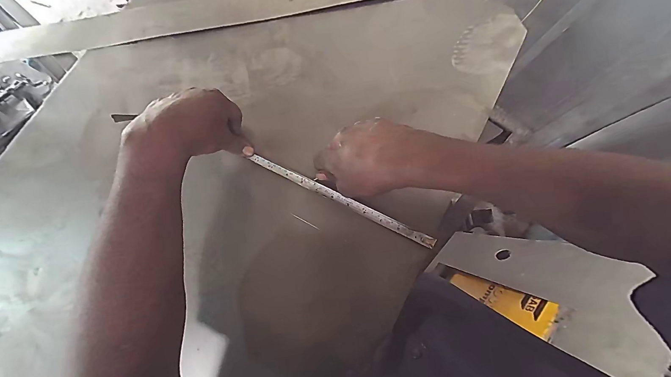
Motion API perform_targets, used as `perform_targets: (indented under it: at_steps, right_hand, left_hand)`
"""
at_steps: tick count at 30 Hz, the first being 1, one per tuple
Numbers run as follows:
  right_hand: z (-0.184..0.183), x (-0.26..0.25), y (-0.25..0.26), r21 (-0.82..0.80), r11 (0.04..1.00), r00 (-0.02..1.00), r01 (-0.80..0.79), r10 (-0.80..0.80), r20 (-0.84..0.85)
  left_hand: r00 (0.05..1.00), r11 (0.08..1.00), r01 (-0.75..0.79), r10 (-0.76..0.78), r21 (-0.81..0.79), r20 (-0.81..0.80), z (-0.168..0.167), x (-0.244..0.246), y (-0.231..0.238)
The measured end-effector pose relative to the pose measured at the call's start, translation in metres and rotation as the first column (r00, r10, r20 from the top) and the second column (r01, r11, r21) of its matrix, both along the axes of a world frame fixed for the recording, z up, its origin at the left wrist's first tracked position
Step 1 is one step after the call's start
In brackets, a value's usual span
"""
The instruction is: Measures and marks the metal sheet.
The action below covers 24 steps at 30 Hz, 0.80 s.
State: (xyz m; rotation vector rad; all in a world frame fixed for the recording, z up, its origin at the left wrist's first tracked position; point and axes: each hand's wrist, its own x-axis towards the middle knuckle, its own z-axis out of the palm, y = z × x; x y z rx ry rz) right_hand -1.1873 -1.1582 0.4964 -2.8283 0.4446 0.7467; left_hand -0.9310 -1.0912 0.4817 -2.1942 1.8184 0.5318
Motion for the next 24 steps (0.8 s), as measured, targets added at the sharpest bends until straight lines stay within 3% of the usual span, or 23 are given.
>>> perform_targets:
  at_steps: [9, 15, 17, 24]
  right_hand:
    - [0.006, 0.007, 0.010, -0.061, 0.998, 0.998, 0.014, -0.017, -0.056]
    - [0.025, 0.020, 0.005, -0.295, 0.954, 0.998, 0.042, -0.052, -0.023]
    - [0.034, 0.017, -0.005, -0.255, 0.966, 0.999, 0.044, -0.040, 0.022]
    - [0.003, 0.007, 0.003, -0.045, 0.999, 1.000, -0.002, 0.002, -0.003]
  left_hand:
    - [1.000, 1.000, 0.011, -0.011, 0.005, 0.018, 0.000, 0.000, 0.000]
    - [1.000, 0.999, 0.025, -0.025, 0.026, -0.012, 0.004, -0.003, -0.001]
    - [1.000, 1.000, 0.021, -0.021, 0.023, 0.000, 0.006, -0.001, -0.006]
    - [0.998, 0.998, 0.059, -0.059, 0.023, 0.005, 0.001, 0.000, -0.004]
